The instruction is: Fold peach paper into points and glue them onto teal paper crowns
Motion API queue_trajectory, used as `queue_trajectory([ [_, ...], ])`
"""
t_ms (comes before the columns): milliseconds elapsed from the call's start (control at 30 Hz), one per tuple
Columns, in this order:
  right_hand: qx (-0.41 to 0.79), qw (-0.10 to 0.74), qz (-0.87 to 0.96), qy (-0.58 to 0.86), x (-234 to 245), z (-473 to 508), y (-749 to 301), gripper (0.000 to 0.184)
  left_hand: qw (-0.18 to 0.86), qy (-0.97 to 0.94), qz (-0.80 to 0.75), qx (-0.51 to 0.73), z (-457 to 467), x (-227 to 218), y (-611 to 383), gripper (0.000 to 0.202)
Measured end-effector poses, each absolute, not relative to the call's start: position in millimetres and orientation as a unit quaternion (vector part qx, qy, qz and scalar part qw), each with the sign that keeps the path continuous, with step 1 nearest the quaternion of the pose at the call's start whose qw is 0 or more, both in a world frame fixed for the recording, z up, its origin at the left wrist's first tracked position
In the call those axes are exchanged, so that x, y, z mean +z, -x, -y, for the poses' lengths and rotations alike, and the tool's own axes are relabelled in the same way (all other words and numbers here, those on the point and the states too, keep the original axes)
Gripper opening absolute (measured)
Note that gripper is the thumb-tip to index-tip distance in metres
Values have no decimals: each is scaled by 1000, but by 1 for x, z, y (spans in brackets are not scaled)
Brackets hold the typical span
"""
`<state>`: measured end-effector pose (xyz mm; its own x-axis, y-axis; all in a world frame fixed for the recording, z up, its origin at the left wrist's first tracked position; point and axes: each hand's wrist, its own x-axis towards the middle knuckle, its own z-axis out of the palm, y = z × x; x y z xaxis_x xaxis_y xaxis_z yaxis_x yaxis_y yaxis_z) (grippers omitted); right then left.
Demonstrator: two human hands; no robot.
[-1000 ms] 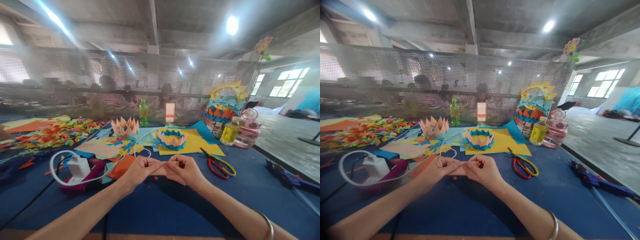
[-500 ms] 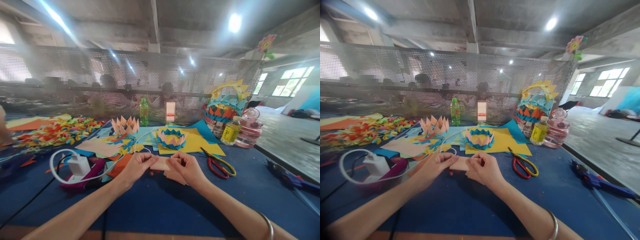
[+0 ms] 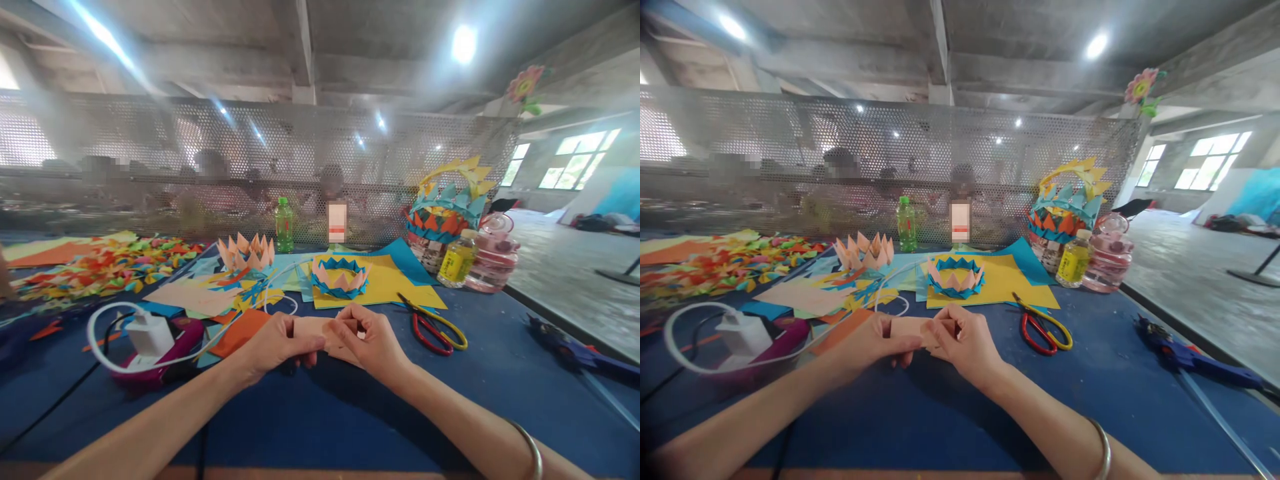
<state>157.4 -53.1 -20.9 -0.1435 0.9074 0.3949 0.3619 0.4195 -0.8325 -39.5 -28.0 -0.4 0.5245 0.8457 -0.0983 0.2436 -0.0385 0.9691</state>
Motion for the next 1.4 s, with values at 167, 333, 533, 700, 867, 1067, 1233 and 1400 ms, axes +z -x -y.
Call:
queue_trajectory([
  [167,298,480,694,446,-17,52,-157,26,548,-673,-415,273,27,1,39,36],
  [333,334,448,690,461,-18,52,-156,25,534,-682,-417,276,28,1,39,36],
  [533,400,437,681,431,-16,52,-155,30,518,-693,-421,273,27,1,40,41],
  [700,420,431,681,418,-14,51,-156,34,514,-700,-415,271,25,-2,42,40],
  [867,421,426,687,411,-16,52,-155,31,519,-702,-411,263,25,-3,43,38],
  [1067,376,411,712,428,-19,52,-157,29,516,-701,-419,258,24,-8,43,35],
  [1233,376,409,719,418,-20,51,-158,35,510,-704,-421,258,22,-13,43,33],
  [1400,421,409,700,407,-19,51,-157,39,508,-708,-415,259,24,-10,43,30],
])
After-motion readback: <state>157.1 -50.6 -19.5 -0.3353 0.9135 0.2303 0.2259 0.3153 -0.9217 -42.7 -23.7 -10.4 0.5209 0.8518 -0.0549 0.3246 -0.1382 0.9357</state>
